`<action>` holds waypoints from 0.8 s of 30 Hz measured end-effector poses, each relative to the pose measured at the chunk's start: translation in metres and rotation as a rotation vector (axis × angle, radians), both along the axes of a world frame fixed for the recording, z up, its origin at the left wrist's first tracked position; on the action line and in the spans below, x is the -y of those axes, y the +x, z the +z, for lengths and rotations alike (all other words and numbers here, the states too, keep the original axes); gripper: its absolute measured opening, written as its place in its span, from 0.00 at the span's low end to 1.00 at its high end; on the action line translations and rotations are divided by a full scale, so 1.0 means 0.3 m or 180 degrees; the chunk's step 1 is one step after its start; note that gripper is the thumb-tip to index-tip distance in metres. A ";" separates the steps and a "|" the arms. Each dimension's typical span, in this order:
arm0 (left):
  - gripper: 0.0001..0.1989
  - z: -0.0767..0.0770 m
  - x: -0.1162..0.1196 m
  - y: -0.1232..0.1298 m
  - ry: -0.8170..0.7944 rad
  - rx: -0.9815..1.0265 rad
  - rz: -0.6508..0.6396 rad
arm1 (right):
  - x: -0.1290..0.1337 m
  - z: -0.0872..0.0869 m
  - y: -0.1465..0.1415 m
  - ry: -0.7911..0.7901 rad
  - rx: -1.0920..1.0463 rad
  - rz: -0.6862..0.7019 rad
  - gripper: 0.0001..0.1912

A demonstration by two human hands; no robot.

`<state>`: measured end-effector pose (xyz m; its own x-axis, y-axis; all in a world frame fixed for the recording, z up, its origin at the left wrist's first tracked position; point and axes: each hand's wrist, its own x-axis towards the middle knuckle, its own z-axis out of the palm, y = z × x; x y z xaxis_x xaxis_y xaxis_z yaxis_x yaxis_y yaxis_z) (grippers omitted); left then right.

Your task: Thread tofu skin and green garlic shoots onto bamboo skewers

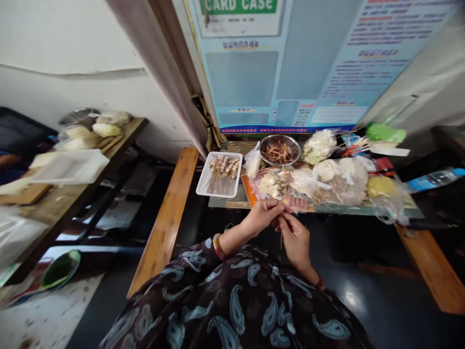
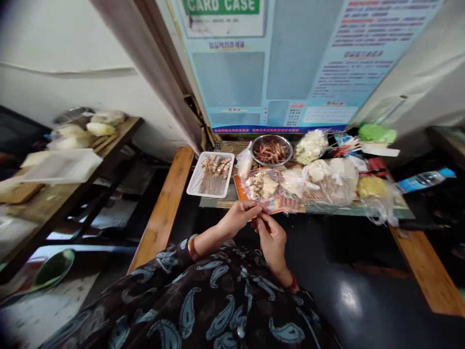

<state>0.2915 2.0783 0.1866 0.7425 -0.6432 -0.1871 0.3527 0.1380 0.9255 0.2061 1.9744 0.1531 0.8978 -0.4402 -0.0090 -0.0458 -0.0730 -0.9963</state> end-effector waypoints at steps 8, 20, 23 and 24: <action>0.19 -0.053 -0.162 0.101 -0.0006 0.0090 0.0733 | -0.114 -0.042 0.101 0.0018 -0.0289 0.0511 0.20; 0.18 -0.080 -0.412 0.416 -0.0203 0.0026 0.0672 | -0.356 -0.041 0.404 0.0132 -0.0387 0.0383 0.19; 0.19 -0.109 -0.473 0.482 -0.0261 0.0032 0.0481 | -0.426 -0.054 0.474 0.0264 -0.0401 0.0285 0.19; 0.19 -0.120 -0.493 0.501 -0.0269 0.0013 0.0432 | -0.450 -0.059 0.495 0.0294 -0.0425 0.0257 0.19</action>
